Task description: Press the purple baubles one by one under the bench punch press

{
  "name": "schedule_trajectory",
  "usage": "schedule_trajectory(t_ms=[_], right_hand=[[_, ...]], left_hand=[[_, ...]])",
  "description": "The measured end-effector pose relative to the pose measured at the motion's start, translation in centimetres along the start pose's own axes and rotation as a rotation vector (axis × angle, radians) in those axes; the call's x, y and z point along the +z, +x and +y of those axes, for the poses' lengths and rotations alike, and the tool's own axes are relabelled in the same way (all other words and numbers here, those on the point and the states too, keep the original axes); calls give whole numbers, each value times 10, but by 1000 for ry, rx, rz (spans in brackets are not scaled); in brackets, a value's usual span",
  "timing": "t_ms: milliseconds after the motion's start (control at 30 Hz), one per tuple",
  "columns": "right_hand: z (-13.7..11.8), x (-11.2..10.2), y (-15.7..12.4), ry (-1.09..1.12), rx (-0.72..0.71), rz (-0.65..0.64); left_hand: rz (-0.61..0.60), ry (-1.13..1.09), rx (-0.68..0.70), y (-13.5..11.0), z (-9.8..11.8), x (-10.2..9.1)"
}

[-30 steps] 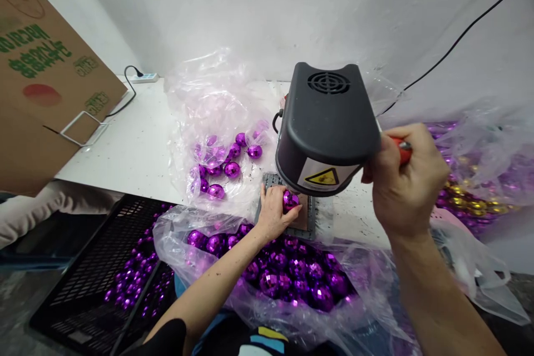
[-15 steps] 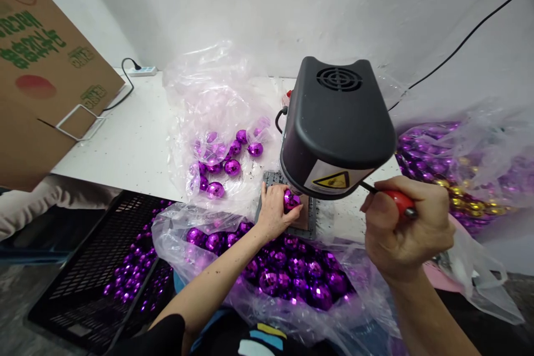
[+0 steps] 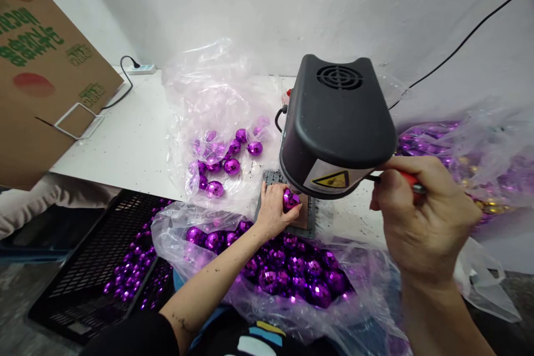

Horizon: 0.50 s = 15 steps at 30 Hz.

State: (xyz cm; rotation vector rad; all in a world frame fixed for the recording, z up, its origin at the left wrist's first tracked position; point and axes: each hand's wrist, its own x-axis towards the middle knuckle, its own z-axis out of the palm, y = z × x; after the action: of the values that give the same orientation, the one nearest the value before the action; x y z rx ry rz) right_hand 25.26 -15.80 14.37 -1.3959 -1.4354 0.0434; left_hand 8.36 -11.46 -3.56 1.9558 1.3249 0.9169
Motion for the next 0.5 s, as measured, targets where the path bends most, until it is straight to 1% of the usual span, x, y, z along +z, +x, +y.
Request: schedule_trajectory(t_ms=[167,333,433,500], right_hand=[[1,1,-1,-8,14,8],[3,1,-19,-31,-59,34],[5,0,-30,-56,-119,17],[5,0,-35,-70,-135,4]], left_hand=[[2,-6,0,0,0,-1],[-14,-18,-4,0,0,-1],[-41,-39,-16,0,-1,-1],[-49,-52,-23,1,-1,-1]])
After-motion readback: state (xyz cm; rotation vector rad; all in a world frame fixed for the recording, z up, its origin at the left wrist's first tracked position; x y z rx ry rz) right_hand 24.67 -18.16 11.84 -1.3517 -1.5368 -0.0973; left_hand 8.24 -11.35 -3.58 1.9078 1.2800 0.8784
